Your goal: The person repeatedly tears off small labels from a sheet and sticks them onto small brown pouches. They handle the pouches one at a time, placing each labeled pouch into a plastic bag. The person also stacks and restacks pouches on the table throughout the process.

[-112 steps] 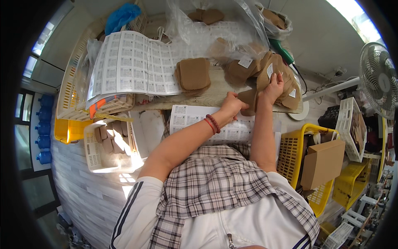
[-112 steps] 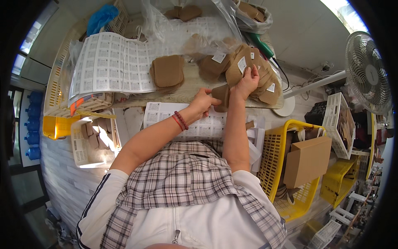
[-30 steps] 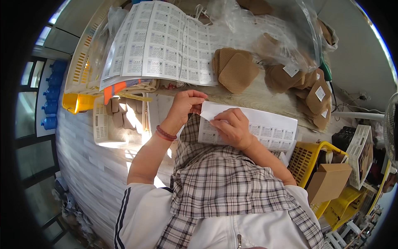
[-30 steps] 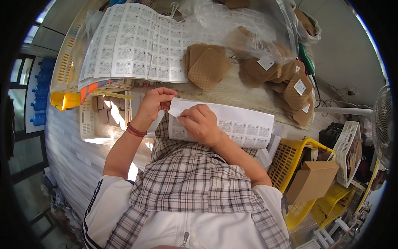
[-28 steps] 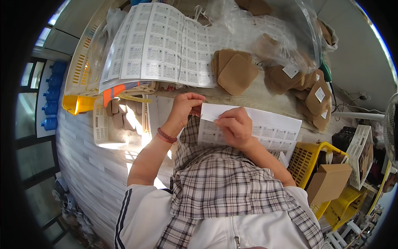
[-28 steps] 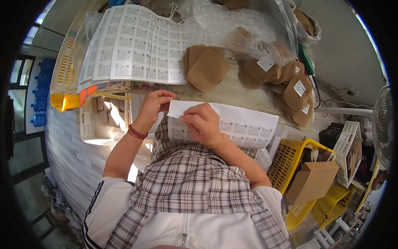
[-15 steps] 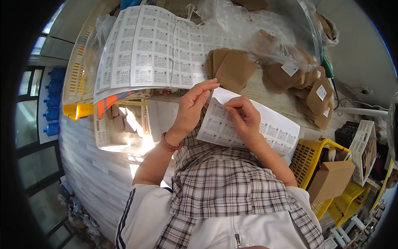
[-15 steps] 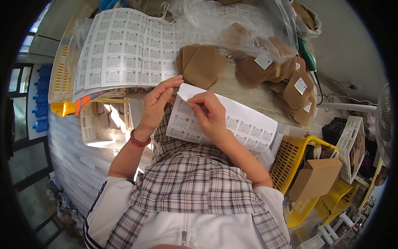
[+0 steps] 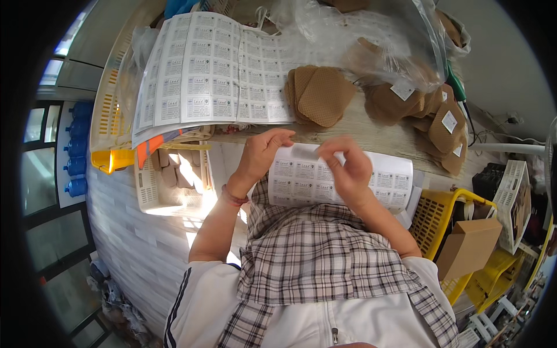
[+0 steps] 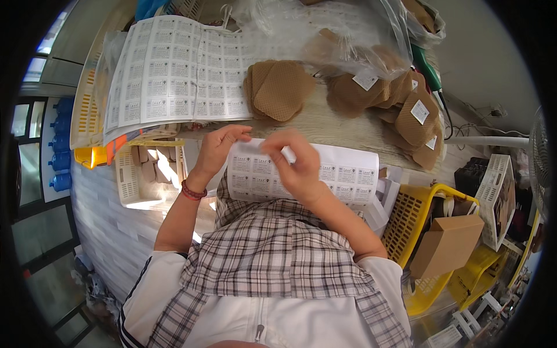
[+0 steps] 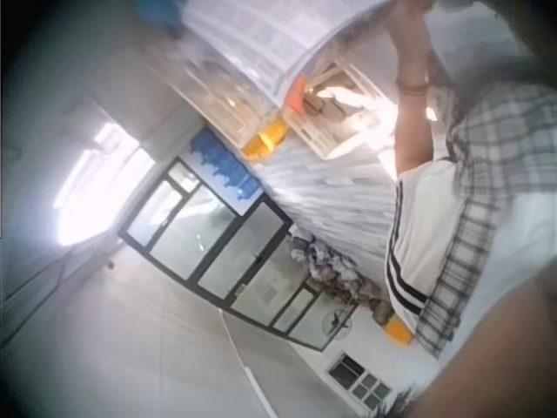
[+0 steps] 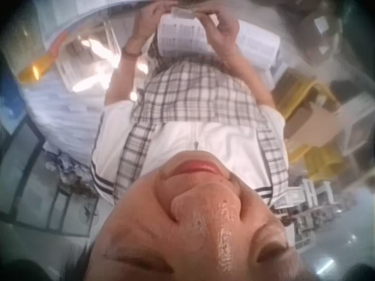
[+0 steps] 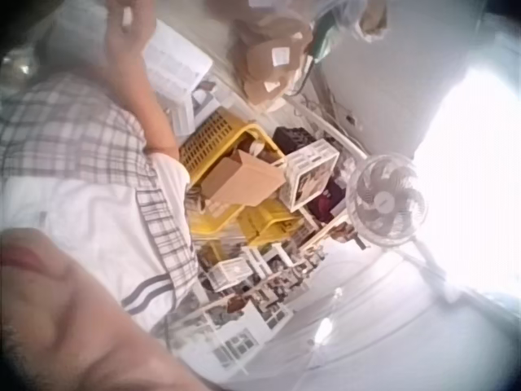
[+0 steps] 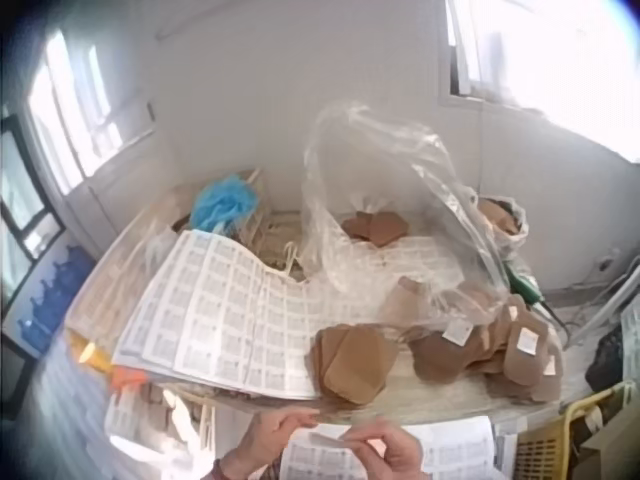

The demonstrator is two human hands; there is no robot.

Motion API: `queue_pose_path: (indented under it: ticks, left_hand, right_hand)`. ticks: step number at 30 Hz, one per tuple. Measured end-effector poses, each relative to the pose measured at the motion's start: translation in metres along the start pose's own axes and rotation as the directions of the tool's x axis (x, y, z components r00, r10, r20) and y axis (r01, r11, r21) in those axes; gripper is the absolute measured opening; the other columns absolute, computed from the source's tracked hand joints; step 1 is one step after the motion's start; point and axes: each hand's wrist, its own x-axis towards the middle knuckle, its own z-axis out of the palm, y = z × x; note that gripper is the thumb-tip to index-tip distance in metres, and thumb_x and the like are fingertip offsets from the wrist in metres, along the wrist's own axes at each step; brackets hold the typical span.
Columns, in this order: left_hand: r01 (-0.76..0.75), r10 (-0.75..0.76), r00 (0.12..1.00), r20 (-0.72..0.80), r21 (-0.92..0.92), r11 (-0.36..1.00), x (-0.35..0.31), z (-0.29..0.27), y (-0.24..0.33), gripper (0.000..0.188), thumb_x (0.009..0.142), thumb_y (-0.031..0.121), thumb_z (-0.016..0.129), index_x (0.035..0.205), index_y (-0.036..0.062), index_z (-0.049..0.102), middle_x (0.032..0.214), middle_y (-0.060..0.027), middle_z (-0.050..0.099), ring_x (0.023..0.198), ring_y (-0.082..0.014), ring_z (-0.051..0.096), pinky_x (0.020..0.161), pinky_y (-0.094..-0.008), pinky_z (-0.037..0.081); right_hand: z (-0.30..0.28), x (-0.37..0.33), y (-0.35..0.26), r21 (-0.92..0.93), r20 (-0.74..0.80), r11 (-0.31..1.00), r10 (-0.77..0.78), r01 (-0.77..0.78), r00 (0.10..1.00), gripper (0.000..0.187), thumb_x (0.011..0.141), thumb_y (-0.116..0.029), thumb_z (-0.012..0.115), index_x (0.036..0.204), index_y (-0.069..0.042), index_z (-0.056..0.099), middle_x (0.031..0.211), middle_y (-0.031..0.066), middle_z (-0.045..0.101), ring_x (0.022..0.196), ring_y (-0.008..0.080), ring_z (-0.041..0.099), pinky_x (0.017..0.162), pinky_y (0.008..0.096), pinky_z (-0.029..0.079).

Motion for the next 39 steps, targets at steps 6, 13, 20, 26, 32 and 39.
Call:
queue_pose_path:
  ticks: [6,13,20,26,32,39]
  left_hand:
    - [-0.19,0.121,0.982,0.149,0.839,0.51,0.009,0.005,0.066,0.025,0.085,0.012,0.067,0.108,0.0004,0.068,0.095,-0.0131,0.07,0.097,-0.0317,0.065,0.085,-0.0362,0.053]
    - [-0.543,0.676,0.725,0.133,0.713,0.443,0.057,0.029,0.052,0.028,0.082,0.005,0.067,0.109,-0.0023,0.066,0.119,-0.0161,0.064,0.119,-0.034,0.056,0.1,-0.0414,0.047]
    - [-0.544,0.609,0.778,0.156,0.653,0.527,0.062,0.035,0.029,0.031,0.083,0.005,0.066,0.112,-0.0055,0.064,0.121,-0.0196,0.062,0.12,-0.0362,0.055,0.102,-0.0438,0.046]
    - [-0.551,0.617,0.772,0.152,0.644,0.531,0.062,0.035,0.029,0.032,0.083,0.005,0.066,0.113,-0.006,0.063,0.12,-0.021,0.061,0.12,-0.038,0.055,0.102,-0.0439,0.046]
    - [-0.551,0.613,0.775,0.152,0.638,0.538,0.064,0.035,0.028,0.032,0.082,0.005,0.067,0.113,-0.0058,0.062,0.123,-0.0216,0.059,0.119,-0.039,0.055,0.101,-0.0442,0.047]
    - [-0.51,0.554,0.825,0.115,0.572,0.642,0.062,0.036,0.033,0.046,0.081,0.003,0.069,0.124,-0.0021,0.052,0.14,-0.0196,0.046,0.117,-0.0392,0.055,0.097,-0.0437,0.048]
  right_hand:
    - [-0.041,0.064,0.034,0.437,-0.247,0.817,0.512,-0.377,0.823,0.011,0.093,-0.013,0.067,0.097,-0.003,0.064,0.078,-0.0023,0.059,0.066,0.005,0.049,0.06,0.0202,0.039]
    - [-0.032,0.084,0.061,0.246,-0.268,0.86,0.504,-0.448,0.821,0.009,0.091,-0.012,0.067,0.095,-0.004,0.066,0.08,-0.0031,0.06,0.065,0.0042,0.048,0.058,0.0201,0.039]
    - [-0.029,0.079,0.09,0.108,-0.307,0.873,0.485,-0.476,0.819,0.012,0.09,-0.014,0.069,0.095,-0.003,0.068,0.086,-0.0021,0.064,0.071,0.005,0.051,0.063,0.0215,0.041]
    - [-0.027,0.08,0.085,0.103,-0.336,0.863,0.498,-0.494,0.8,0.012,0.09,-0.014,0.068,0.095,-0.003,0.068,0.087,-0.0016,0.064,0.074,0.0054,0.051,0.065,0.022,0.042]
    - [-0.026,0.081,0.083,0.106,-0.343,0.856,0.509,-0.506,0.79,0.012,0.09,-0.014,0.069,0.094,-0.002,0.068,0.085,-0.0017,0.064,0.072,0.0051,0.051,0.063,0.0216,0.042]
    - [-0.026,0.081,0.089,0.078,-0.36,0.862,0.493,-0.501,0.792,0.012,0.088,-0.014,0.07,0.092,-0.002,0.069,0.083,-0.0013,0.065,0.069,0.0053,0.052,0.061,0.0222,0.043]
